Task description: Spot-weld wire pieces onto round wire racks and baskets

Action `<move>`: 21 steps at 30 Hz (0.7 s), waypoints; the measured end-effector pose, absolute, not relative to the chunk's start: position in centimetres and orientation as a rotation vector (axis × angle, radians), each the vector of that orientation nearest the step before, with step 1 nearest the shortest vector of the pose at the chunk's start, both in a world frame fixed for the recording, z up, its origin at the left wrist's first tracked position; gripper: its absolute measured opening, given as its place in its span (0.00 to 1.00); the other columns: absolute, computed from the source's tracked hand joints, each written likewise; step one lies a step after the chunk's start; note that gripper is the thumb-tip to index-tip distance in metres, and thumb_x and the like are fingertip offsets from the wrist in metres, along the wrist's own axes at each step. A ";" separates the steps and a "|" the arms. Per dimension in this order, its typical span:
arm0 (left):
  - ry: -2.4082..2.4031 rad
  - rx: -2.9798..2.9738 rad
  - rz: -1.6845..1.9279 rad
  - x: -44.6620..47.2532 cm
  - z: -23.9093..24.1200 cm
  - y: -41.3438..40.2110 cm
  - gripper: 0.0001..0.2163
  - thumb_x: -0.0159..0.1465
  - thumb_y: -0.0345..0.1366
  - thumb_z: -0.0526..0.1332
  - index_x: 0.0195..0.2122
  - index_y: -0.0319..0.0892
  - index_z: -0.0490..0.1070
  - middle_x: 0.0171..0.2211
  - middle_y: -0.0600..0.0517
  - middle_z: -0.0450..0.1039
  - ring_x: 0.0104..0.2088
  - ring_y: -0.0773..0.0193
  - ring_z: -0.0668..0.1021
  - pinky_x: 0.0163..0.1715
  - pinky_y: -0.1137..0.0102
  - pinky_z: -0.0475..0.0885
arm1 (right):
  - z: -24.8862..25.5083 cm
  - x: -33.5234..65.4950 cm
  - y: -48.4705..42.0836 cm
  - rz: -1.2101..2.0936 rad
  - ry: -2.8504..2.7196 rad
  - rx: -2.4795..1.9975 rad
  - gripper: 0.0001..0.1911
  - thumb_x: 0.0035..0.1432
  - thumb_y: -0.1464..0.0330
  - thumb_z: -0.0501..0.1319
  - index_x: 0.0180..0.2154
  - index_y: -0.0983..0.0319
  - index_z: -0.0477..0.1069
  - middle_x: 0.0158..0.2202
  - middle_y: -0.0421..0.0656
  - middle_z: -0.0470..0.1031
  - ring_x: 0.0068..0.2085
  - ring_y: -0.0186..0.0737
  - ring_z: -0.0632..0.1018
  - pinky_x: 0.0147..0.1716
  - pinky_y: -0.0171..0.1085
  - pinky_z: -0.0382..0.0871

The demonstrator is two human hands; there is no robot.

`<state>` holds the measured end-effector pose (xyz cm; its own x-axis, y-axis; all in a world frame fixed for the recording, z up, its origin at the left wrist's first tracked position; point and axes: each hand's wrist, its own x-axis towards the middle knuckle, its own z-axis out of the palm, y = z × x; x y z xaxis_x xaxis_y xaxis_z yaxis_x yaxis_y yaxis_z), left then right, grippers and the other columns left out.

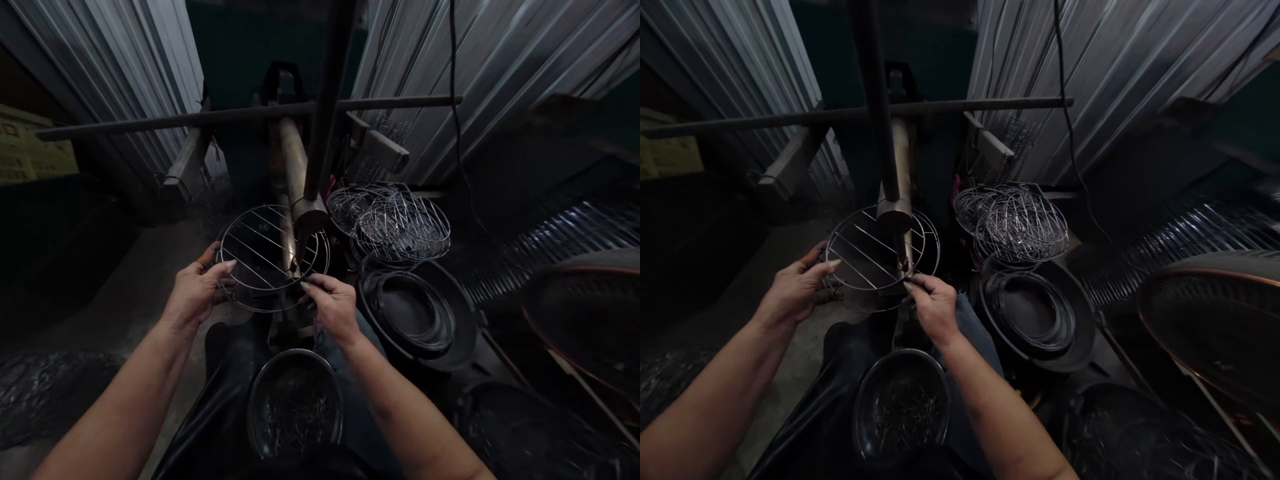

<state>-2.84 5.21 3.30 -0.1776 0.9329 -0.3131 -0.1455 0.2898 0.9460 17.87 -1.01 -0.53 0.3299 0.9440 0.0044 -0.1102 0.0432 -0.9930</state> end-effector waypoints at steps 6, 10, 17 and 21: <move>1.386 0.798 1.148 -3.2 3.3 6.2 0.31 0.47 0.33 0.71 0.55 0.50 0.70 0.37 0.49 0.75 0.24 0.63 0.77 0.21 0.64 0.76 | 0.3 17.5 -0.4 1.006 -0.862 -1.271 0.11 0.44 0.63 0.68 0.29 0.63 0.78 0.25 0.42 0.77 0.21 0.36 0.75 0.18 0.32 0.66; 1.397 0.812 1.132 -3.4 3.3 6.6 0.31 0.47 0.34 0.71 0.54 0.50 0.71 0.38 0.48 0.74 0.23 0.62 0.77 0.20 0.65 0.75 | 0.6 17.4 -0.2 1.017 -0.862 -1.266 0.10 0.43 0.63 0.67 0.29 0.63 0.78 0.25 0.41 0.77 0.21 0.36 0.75 0.18 0.31 0.66; 1.385 0.792 1.111 -3.5 3.4 6.8 0.30 0.46 0.34 0.71 0.53 0.49 0.72 0.37 0.48 0.74 0.24 0.60 0.78 0.21 0.63 0.76 | 0.6 17.4 0.1 1.002 -0.906 -1.268 0.09 0.44 0.64 0.66 0.28 0.63 0.77 0.21 0.40 0.74 0.21 0.36 0.75 0.18 0.31 0.65; 1.396 0.784 1.098 -3.4 3.4 7.1 0.29 0.47 0.33 0.71 0.53 0.49 0.72 0.35 0.48 0.74 0.22 0.61 0.77 0.19 0.64 0.75 | 0.6 17.5 0.5 1.014 -0.903 -1.249 0.08 0.44 0.65 0.66 0.28 0.63 0.77 0.19 0.39 0.73 0.20 0.35 0.74 0.17 0.30 0.64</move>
<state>-3.43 7.09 3.36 -0.1400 0.9227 -0.3591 -0.1321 0.3420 0.9304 17.49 0.48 0.58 0.3119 0.9501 -0.0017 -0.1080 0.0336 -0.9936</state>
